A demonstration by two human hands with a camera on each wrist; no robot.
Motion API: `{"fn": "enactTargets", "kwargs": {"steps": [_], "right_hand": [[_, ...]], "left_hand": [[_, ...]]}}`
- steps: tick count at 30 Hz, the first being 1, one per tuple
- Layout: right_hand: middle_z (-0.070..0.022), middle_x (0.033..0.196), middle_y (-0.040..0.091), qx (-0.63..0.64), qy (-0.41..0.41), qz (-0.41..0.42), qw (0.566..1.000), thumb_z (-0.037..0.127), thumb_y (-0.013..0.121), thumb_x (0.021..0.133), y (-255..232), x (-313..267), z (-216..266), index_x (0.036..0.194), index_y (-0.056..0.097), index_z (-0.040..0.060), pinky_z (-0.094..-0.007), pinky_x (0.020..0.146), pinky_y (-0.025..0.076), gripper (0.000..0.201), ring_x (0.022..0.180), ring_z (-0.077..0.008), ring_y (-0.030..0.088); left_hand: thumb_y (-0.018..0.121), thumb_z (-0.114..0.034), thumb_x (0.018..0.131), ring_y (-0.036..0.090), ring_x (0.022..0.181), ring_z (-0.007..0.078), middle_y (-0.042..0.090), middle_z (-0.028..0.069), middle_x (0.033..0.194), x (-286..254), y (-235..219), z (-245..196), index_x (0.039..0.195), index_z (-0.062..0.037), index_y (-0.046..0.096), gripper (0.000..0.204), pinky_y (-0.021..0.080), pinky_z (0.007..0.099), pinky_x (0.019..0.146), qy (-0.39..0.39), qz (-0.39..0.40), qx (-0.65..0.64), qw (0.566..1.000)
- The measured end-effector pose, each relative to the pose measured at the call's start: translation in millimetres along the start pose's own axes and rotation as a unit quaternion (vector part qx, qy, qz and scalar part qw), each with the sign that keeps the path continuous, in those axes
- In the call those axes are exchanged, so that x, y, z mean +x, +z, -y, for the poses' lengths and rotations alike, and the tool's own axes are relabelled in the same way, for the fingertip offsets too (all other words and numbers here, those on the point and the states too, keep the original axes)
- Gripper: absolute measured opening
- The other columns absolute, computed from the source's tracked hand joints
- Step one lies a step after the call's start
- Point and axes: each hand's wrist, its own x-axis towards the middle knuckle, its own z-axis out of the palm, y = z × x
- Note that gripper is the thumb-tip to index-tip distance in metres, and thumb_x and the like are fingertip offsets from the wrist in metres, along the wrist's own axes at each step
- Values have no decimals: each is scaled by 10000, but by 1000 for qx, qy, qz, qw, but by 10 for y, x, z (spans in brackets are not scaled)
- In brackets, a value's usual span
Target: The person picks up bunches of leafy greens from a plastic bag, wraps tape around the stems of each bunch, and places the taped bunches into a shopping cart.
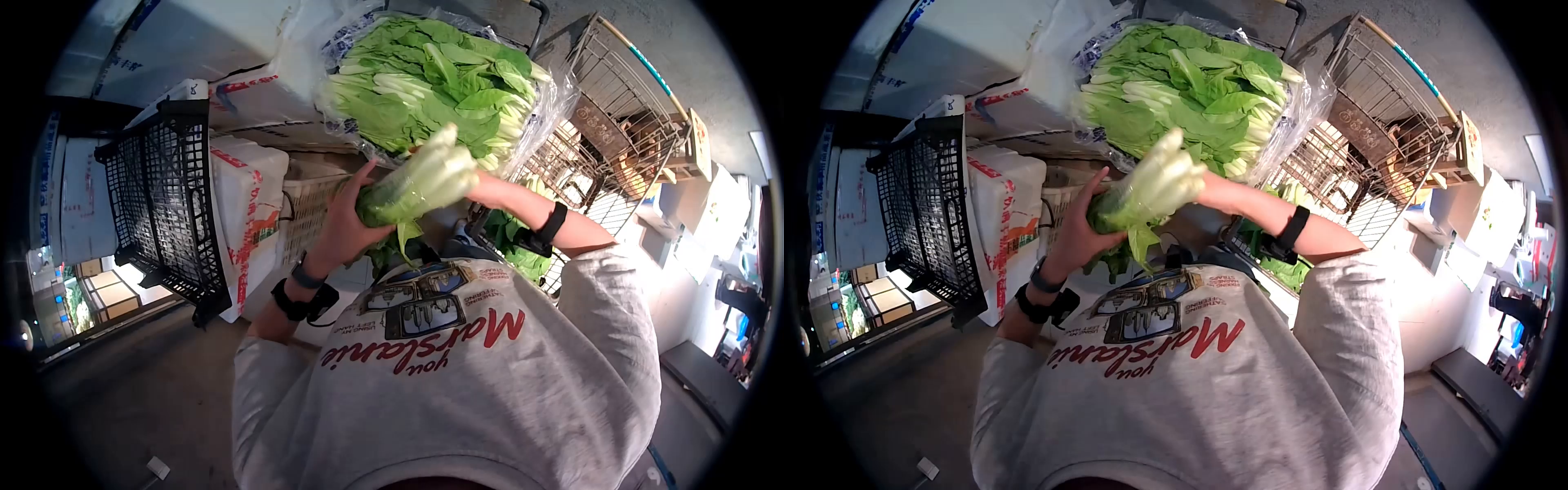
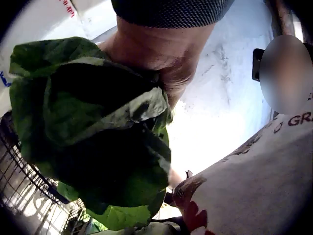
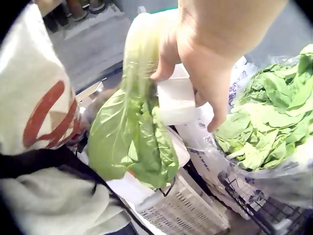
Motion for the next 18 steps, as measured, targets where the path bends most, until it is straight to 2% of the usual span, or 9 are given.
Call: {"fn": "enactTargets", "kwargs": {"steps": [1, 4, 6, 9, 11, 13, 15, 16, 18], "right_hand": [[-86, 1223, 522, -29, -55, -71, 996, 185, 568, 870, 214, -100, 96, 1253, 451, 29, -331, 944, 409, 430, 1120, -186, 504], [-105, 1122, 587, 10, -16, -101, 995, 238, 624, 829, 275, -11, -40, 1220, 486, 42, -333, 850, 450, 459, 1039, -205, 558], [-145, 988, 633, -205, -17, -215, 955, 398, 661, 770, 276, 34, -34, 1132, 552, 55, -355, 773, 467, 511, 928, -257, 609], [-182, 897, 635, -332, 66, -223, 914, 559, 650, 704, 306, 71, 58, 1059, 591, 70, -375, 757, 470, 607, 848, -319, 619], [-181, 889, 635, -338, 59, -248, 906, 620, 635, 676, 261, 89, -79, 1002, 607, 87, -387, 758, 466, 625, 852, -339, 611], [-165, 858, 639, -324, 35, -253, 911, 626, 652, 651, 249, 39, -166, 973, 614, 110, -388, 741, 467, 609, 836, -331, 615], [-161, 844, 639, -324, 49, -234, 915, 628, 659, 639, 280, -3, -196, 964, 616, 116, -389, 732, 467, 607, 830, -328, 617], [-156, 830, 639, -325, 63, -211, 920, 630, 666, 628, 327, -32, -213, 955, 619, 123, -391, 724, 467, 606, 825, -325, 618], [-155, 819, 638, -336, 79, -221, 912, 625, 675, 619, 376, -40, -191, 958, 620, 126, -390, 719, 468, 605, 823, -324, 619]], "left_hand": [[780, -133, 591, 497, 1065, 231, 524, 107, 1109, 15, 29, 82, 1356, -81, 333, 887, 367, 375, 928, -40, 7, -98, 994], [775, -125, 605, 510, 1031, 197, 531, 103, 1103, 33, 216, 235, 1320, -48, 373, 824, 398, 334, 899, -97, -5, -267, 959], [769, -115, 623, 507, 1023, 179, 532, 104, 1111, 77, 316, 269, 1296, -27, 397, 774, 414, 313, 884, -112, -18, -339, 934], [749, -113, 672, 494, 1046, 171, 528, 103, 1139, 153, 389, 306, 1266, 2, 414, 692, 399, 321, 904, -165, 52, -363, 916], [695, -123, 748, 472, 1076, 161, 519, 93, 1155, 157, 471, 398, 1232, 7, 439, 563, 366, 303, 938, -68, 66, -343, 935], [634, -147, 817, 449, 1093, 149, 500, 74, 1175, 207, 570, 733, 1236, 2, 428, 490, 330, 286, 963, -56, 81, -341, 935], [601, -183, 854, 442, 1085, 149, 485, 53, 1175, 263, 558, 800, 1239, -8, 415, 462, 313, 278, 971, -59, 195, -544, 814], [622, -191, 845, 444, 1095, 143, 472, 41, 1204, 261, 556, 850, 1258, -8, 394, 505, 331, 276, 955, -118, 223, -500, 828], [639, -184, 831, 452, 1090, 139, 487, 43, 1195, 300, 717, 873, 1254, -6, 406, 514, 341, 276, 946, -130, 206, -486, 839]]}}
